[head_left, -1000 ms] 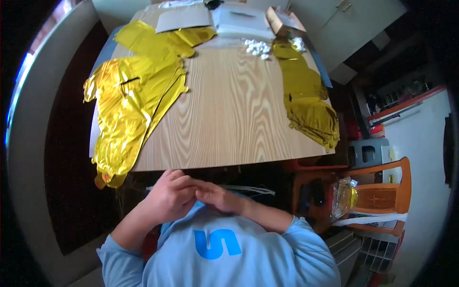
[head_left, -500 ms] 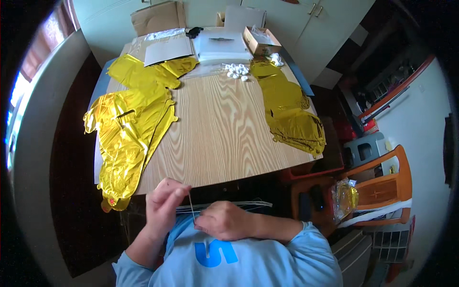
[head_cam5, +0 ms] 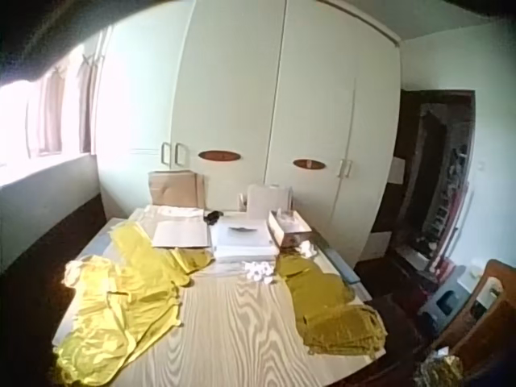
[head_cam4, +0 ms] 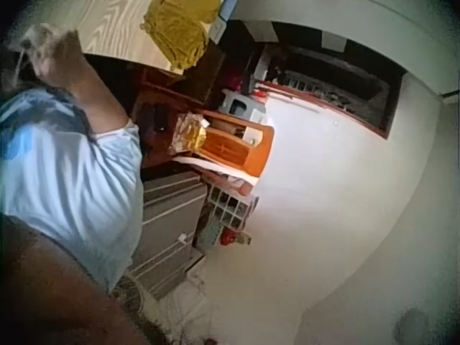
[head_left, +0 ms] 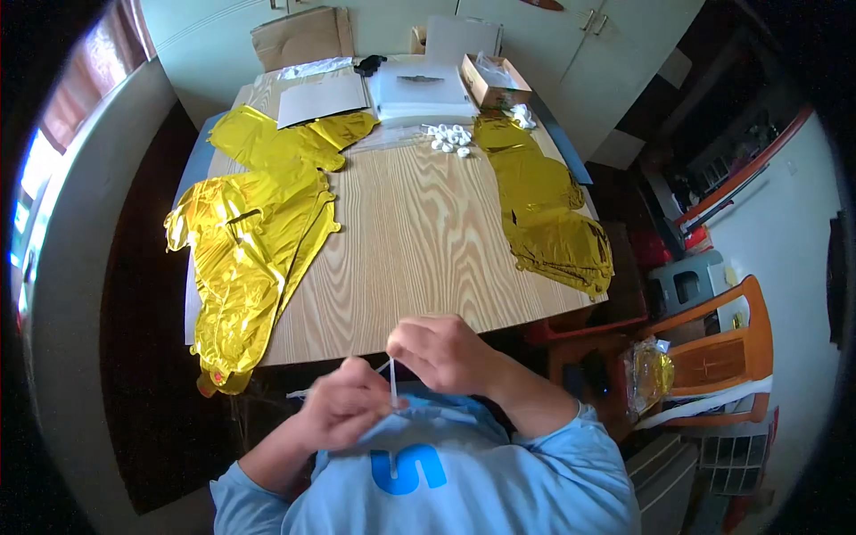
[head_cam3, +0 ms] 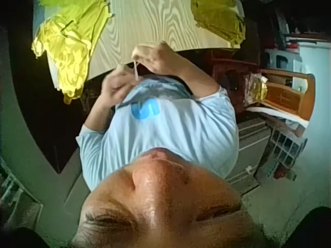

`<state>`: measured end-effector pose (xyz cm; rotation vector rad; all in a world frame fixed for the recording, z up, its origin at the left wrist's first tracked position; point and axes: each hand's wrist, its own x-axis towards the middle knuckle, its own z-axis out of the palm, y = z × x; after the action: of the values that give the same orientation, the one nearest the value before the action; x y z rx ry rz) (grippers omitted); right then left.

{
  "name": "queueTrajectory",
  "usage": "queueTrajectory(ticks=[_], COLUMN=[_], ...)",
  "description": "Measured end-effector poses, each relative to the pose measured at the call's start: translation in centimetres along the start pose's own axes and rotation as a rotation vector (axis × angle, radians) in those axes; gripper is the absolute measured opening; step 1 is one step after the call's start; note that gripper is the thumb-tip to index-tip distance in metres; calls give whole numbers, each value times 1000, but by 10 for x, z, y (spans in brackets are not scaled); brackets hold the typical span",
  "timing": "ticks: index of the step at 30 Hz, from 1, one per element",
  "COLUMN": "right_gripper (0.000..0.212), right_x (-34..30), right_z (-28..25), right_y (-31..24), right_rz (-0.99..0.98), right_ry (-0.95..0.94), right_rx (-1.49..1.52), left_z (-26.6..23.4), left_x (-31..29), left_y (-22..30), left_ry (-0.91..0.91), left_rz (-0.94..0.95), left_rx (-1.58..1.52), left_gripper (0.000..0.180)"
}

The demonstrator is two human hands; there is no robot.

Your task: Manual assembly of small white components with string attached.

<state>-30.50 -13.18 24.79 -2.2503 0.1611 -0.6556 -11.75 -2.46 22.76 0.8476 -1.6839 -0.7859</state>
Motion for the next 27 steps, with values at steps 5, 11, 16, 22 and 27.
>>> queueTrajectory(ticks=[5,11,16,22,27], right_gripper=[11,13,14,6,15], right_x=[-2,-5,14,0,2], right_z=[8,10,-15,7,1], right_y=[-12,19,-4,-7,16], right_rz=[-62,92,74,-80,125], right_ry=[-229,-83,-100,-201,-131], right_rx=[170,30,352,237,185], left_z=[-19,-27,-5,-24,-13], left_x=[17,18,12,19,20], left_y=[-13,-2,-13,-17,-6], left_ry=[79,142,-209,152,-40], left_rz=[-51,32,119,-52,-17], left_rx=[377,105,238,280,108], left_gripper=[10,12,20,19,15])
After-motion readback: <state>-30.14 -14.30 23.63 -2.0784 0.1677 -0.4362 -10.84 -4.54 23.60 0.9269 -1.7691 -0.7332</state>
